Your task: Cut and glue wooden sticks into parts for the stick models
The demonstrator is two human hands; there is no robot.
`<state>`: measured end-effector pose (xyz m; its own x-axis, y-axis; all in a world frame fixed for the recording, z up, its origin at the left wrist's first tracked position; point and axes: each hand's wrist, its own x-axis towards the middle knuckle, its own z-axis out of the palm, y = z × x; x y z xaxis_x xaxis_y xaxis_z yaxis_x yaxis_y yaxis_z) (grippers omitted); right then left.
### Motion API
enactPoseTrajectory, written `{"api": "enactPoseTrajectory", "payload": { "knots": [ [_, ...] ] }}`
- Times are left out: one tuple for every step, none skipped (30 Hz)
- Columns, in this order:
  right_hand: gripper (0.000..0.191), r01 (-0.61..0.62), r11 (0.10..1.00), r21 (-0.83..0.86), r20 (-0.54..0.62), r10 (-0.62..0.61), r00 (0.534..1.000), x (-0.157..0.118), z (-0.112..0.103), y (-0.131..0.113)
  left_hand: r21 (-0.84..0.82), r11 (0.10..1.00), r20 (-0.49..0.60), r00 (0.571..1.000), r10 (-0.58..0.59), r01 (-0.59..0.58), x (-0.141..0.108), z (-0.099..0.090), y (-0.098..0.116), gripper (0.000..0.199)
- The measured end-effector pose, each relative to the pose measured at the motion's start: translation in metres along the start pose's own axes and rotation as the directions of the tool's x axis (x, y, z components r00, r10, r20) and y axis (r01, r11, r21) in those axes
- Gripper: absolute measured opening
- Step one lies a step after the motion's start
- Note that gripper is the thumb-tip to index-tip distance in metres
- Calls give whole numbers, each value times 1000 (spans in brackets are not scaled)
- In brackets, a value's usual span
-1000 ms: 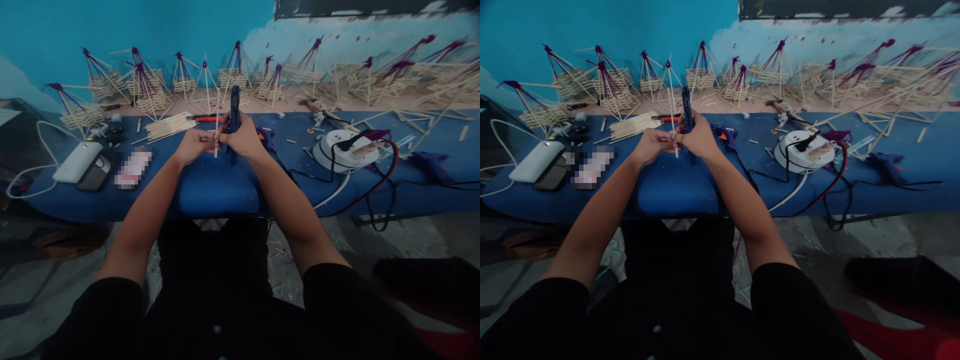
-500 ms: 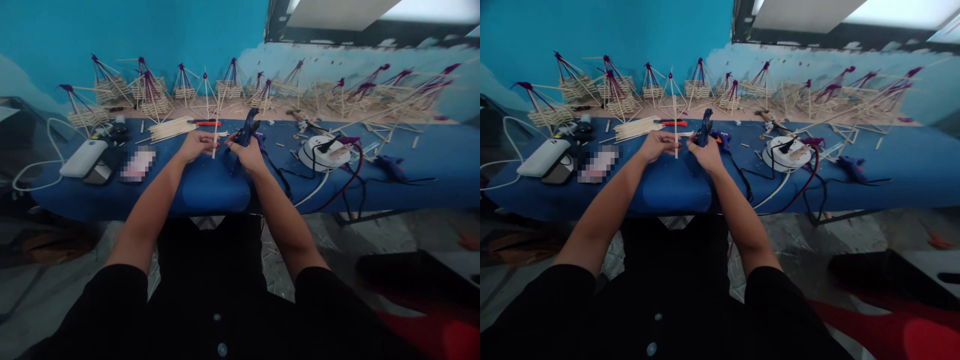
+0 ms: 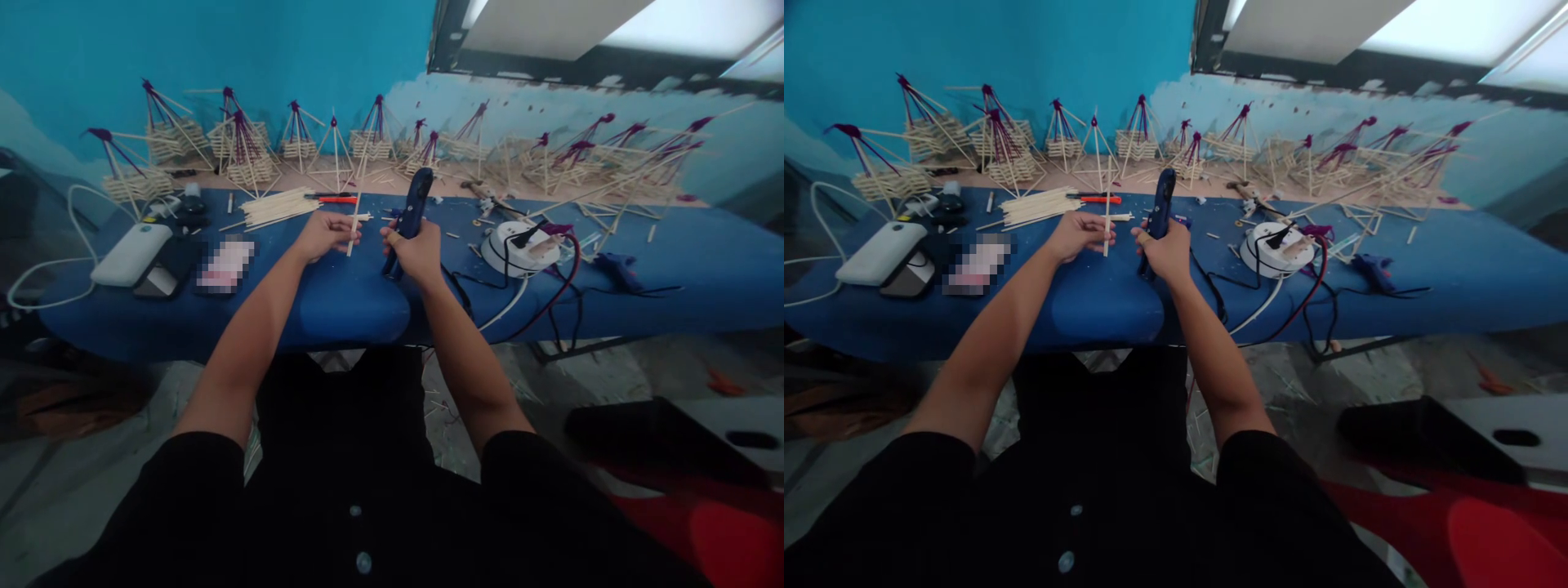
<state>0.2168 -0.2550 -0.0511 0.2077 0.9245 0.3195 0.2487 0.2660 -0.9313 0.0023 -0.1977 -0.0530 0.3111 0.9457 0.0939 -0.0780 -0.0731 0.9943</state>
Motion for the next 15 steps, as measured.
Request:
{"api": "enactPoseTrajectory", "payload": {
  "knots": [
    [37, -7, 1000, -2, -15, 7, 1000, -2, 2, 3, -5, 1000, 4, 1000, -4, 4, 0, 0, 0, 30],
    [40, -15, 1000, -7, -20, 15, 1000, -5, 3, 6, -9, 1000, 7, 1000, -8, 8, 0, 0, 0, 29],
    [43, -24, 1000, -11, -13, 23, 1000, -8, 4, 9, -11, 1000, 9, 1000, -11, 11, 0, 0, 0, 29],
    [44, -31, 999, -6, 5, 31, 999, -11, 4, 11, -12, 1000, 10, 1000, -11, 11, 0, 0, 0, 28],
    [45, -37, 999, 10, 34, 36, 999, -13, 3, 12, -11, 1000, 8, 1000, -10, 10, 0, 0, 0, 27],
    [44, -41, 999, 35, 64, 38, 997, -14, 2, 11, -10, 1000, 5, 1000, -10, 10, 0, 0, 0, 27],
    [44, -44, 997, 66, 88, 38, 995, -14, -1, 10, -10, 1000, 2, 1000, -11, 11, -1, 0, 0, 27],
    [44, -47, 995, 94, 107, 36, 994, -14, -5, 7, -11, 1000, 1, 1000, -10, 10, -1, 0, 1, 28],
    [42, -45, 993, 106, 125, 31, 992, -14, -11, 3, -11, 1000, 7, 1000, -9, 9, -2, 1, 1, 28],
    [41, -34, 995, 97, 139, 20, 990, -14, -18, -1, -10, 1000, 17, 1000, -8, 8, -3, 1, 2, 27],
    [39, -11, 998, 64, 149, 2, 989, -15, -27, -7, -7, 1000, 30, 1000, -6, 6, -3, 2, 3, 27],
    [37, 29, 1000, 4, 155, -29, 987, -17, -36, -12, -4, 1000, 44, 999, -3, 3, -4, 3, 4, 26],
    [35, 79, 994, -79, 159, -65, 985, -20, -47, -18, -1, 1000, 56, 998, 1, -1, -5, 5, 5, 26],
    [32, 125, 976, -176, 166, -95, 982, -25, -58, -22, 1, 1000, 66, 998, 7, -7, -6, 7, 6, 26],
    [29, 163, 946, -279, 173, -118, 978, -31, -69, -26, 1, 1000, 75, 997, 13, -13, -8, 9, 7, 26]
  ]
}}
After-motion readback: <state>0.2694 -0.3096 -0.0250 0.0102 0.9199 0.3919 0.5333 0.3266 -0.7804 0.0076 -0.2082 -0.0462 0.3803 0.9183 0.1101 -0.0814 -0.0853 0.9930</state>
